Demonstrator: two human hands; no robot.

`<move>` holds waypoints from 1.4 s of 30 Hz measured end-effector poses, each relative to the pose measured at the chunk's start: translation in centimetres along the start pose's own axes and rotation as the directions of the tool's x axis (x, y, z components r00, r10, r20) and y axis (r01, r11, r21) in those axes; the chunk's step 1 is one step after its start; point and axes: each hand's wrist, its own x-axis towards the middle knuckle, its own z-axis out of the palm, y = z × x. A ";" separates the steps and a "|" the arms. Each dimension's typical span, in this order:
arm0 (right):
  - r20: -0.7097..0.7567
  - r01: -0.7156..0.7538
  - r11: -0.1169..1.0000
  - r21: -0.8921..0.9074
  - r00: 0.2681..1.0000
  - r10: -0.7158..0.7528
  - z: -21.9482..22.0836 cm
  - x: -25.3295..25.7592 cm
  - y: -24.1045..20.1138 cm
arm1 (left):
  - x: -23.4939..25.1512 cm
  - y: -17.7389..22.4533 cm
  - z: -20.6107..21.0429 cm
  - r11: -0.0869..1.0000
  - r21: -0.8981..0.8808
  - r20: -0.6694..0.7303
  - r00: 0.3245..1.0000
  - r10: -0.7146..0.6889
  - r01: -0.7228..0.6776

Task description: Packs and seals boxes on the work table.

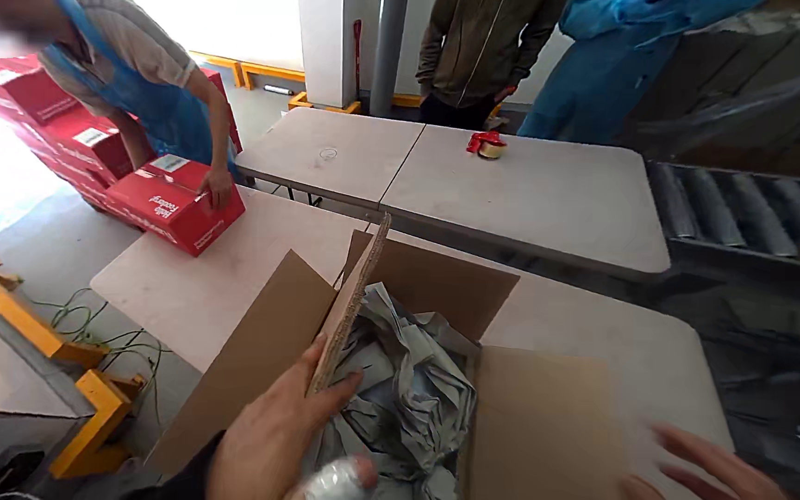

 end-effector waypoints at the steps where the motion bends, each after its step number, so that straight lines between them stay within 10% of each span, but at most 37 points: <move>1: 0.154 0.121 0.992 -0.025 0.981 -0.116 2.8 3.4 -2.4 | 0.0 0.0 -0.2 0.999 -0.033 0.025 1.000 -0.013 0.014; 3: 0.363 0.312 0.921 -0.231 0.906 -0.216 10.7 7.8 -1.9 | 0.1 -0.5 -0.4 0.997 -0.074 0.066 0.998 -0.013 0.018; 8: 0.702 0.058 0.854 -0.517 0.599 0.385 24.3 10.6 3.5 | -0.1 -2.2 -1.6 0.988 -0.154 0.118 0.992 0.032 -0.013; 14: 0.784 0.060 0.886 -0.460 0.496 0.373 24.7 10.4 2.1 | 0.6 -2.0 -0.7 0.981 -0.183 0.151 0.985 0.085 -0.057; 17: 0.803 0.071 0.808 -0.585 0.189 0.565 23.0 16.3 -3.7 | 1.7 0.5 3.5 0.997 -0.066 0.205 0.978 0.042 -0.029; 20: 0.794 0.036 0.811 -0.583 0.238 0.560 22.0 16.0 -4.3 | 1.9 1.9 5.7 1.000 0.025 0.205 0.979 0.005 -0.010; 21: 0.775 0.002 0.827 -0.562 0.349 0.526 22.1 14.6 -3.4 | 1.8 1.6 5.5 1.000 0.000 0.155 0.988 0.017 -0.017; 23: 0.547 0.065 0.938 -0.340 0.825 0.141 25.5 9.3 3.4 | 1.3 0.2 4.2 0.995 -0.089 0.077 0.995 0.059 -0.052; 25: 0.332 0.226 0.904 -0.364 0.938 -0.101 27.7 8.1 6.0 | 0.7 -1.0 2.5 0.981 -0.172 0.059 0.993 0.103 -0.091; 42: 0.851 0.038 0.954 -0.297 0.465 0.246 24.7 17.3 0.4 | 2.6 1.2 6.3 0.989 -0.110 0.111 0.988 0.108 -0.095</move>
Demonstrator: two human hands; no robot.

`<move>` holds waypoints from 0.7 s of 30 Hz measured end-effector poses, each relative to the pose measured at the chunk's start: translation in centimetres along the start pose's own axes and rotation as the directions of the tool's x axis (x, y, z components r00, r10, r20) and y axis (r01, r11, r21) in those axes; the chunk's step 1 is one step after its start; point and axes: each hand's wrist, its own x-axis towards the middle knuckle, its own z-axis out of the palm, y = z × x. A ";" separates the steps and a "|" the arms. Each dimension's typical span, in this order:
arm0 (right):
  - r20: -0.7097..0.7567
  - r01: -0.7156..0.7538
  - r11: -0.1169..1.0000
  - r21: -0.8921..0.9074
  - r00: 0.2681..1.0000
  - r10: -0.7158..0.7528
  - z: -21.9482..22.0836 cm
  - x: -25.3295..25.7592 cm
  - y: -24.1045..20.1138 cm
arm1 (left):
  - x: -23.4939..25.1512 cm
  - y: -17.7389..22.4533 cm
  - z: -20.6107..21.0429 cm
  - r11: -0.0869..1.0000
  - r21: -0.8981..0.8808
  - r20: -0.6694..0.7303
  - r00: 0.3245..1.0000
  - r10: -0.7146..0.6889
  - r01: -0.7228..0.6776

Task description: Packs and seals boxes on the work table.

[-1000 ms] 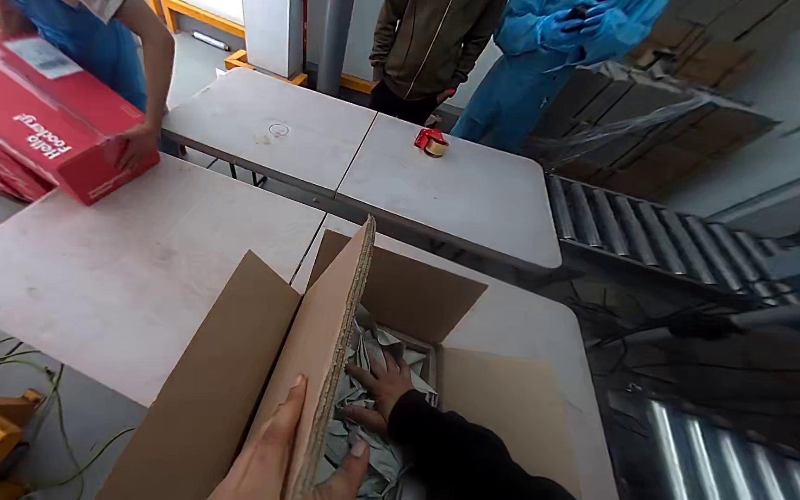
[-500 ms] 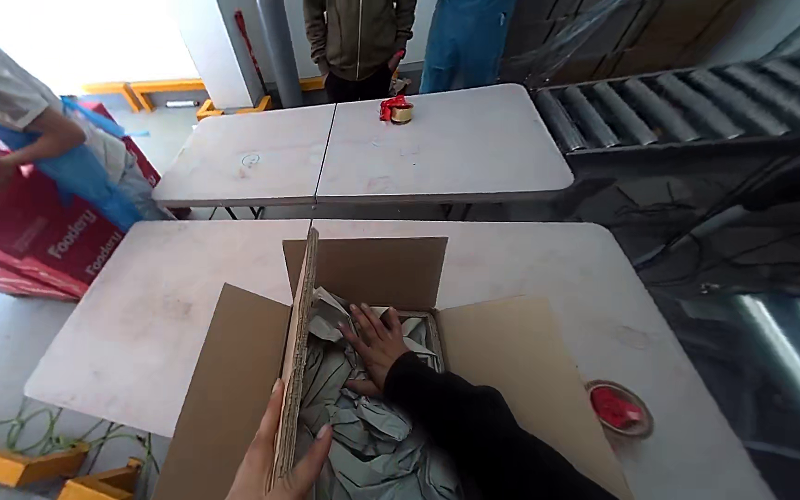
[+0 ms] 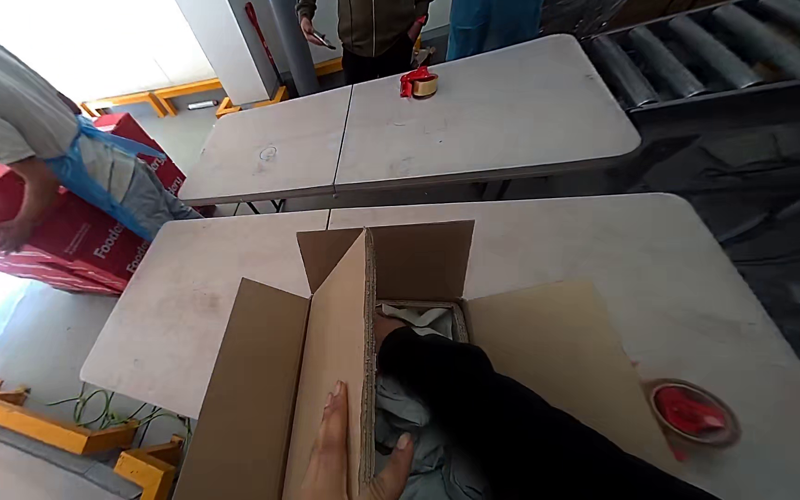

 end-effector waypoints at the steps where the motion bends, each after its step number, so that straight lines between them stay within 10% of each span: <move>1: 0.028 -0.004 1.000 0.022 1.000 0.003 -1.0 -0.7 -0.4 | 0.2 0.3 0.4 1.000 0.029 0.009 1.000 -0.007 0.007; 6: 0.044 -0.064 0.997 0.041 0.997 0.063 -1.5 -3.0 -0.9 | 1.0 1.6 4.2 0.976 0.207 0.047 0.996 -0.075 0.063; 8: -0.321 0.032 0.955 0.295 0.945 0.068 3.1 -2.6 1.4 | 1.3 1.5 5.5 0.972 0.229 0.015 0.998 -0.060 0.055; 10: -0.370 -0.046 0.917 0.396 0.906 0.205 3.8 -5.2 1.0 | 1.4 1.4 6.7 0.963 0.262 0.014 0.998 -0.067 0.061; 21: -0.124 -0.479 0.833 0.276 0.842 0.525 10.7 -3.1 2.9 | 2.2 1.2 10.6 0.886 0.460 0.095 0.988 -0.119 0.063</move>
